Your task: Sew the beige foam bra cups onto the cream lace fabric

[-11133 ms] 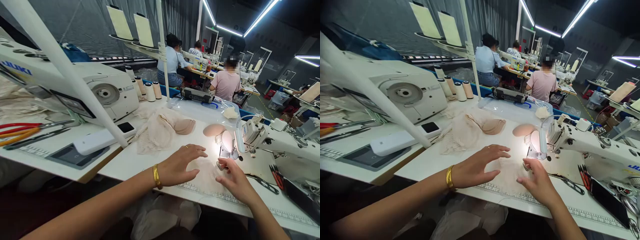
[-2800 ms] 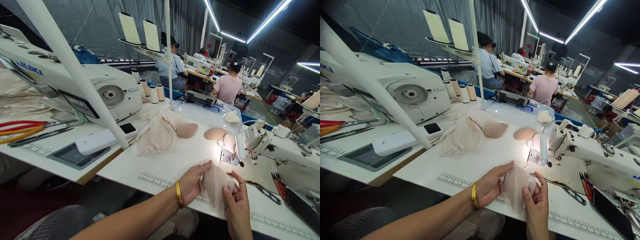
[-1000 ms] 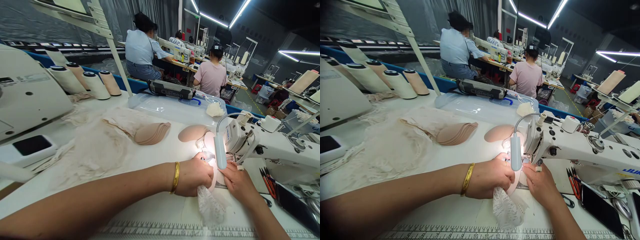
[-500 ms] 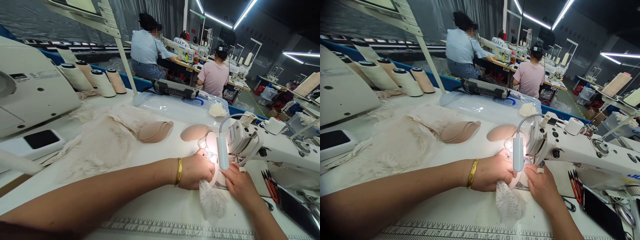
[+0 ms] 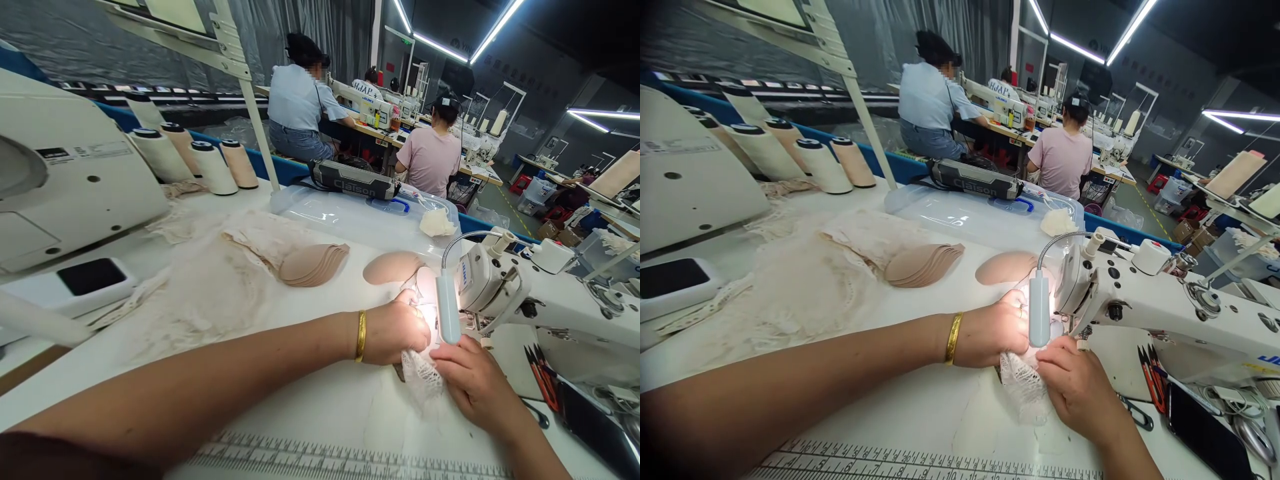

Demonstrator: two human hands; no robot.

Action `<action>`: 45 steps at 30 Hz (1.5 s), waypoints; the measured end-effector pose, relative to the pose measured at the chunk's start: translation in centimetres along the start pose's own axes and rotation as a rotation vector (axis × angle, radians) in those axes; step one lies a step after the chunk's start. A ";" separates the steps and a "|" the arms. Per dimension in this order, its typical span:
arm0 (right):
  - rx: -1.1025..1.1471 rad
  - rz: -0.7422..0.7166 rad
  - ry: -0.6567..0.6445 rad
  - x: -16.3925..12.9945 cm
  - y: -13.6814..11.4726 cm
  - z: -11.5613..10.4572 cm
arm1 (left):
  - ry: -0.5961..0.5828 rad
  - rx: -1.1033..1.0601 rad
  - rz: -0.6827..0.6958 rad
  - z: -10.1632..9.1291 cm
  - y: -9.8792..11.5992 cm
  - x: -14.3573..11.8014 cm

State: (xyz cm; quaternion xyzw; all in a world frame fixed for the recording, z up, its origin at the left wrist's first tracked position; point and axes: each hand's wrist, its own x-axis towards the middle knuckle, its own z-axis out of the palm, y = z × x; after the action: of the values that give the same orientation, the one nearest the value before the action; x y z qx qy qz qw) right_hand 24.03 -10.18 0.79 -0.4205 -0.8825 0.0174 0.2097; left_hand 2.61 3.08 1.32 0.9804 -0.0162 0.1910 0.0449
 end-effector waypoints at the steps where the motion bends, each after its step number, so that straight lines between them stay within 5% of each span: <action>1: 0.015 -0.012 -0.017 0.0 -0.1 -0.1 | -0.001 0.035 0.024 0.0 0.1 0.0; 10: -0.045 0.005 0.040 -0.1 -0.2 0.1 | 0.087 0.091 0.065 0.9 -0.1 -0.1; 24: -0.213 0.160 0.090 -1.4 2.0 1.3 | 0.332 -0.526 -0.337 2.8 0.7 0.8; 32: -0.361 0.268 0.216 -0.8 2.8 1.5 | 0.303 -0.230 -0.296 4.0 0.8 1.2; 39: -0.344 0.277 0.184 -1.4 2.6 1.7 | 0.084 0.169 -0.138 2.9 0.6 0.3; 45: -0.280 0.173 0.177 -1.2 0.9 1.4 | -0.008 0.194 -0.312 1.9 1.1 -0.1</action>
State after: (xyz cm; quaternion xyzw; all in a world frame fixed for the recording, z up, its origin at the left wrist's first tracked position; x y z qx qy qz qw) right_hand 24.84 -10.28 -1.11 -0.5200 -0.8148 -0.1248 0.2237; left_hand 3.16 1.77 -0.34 0.9715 0.1544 0.1786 -0.0207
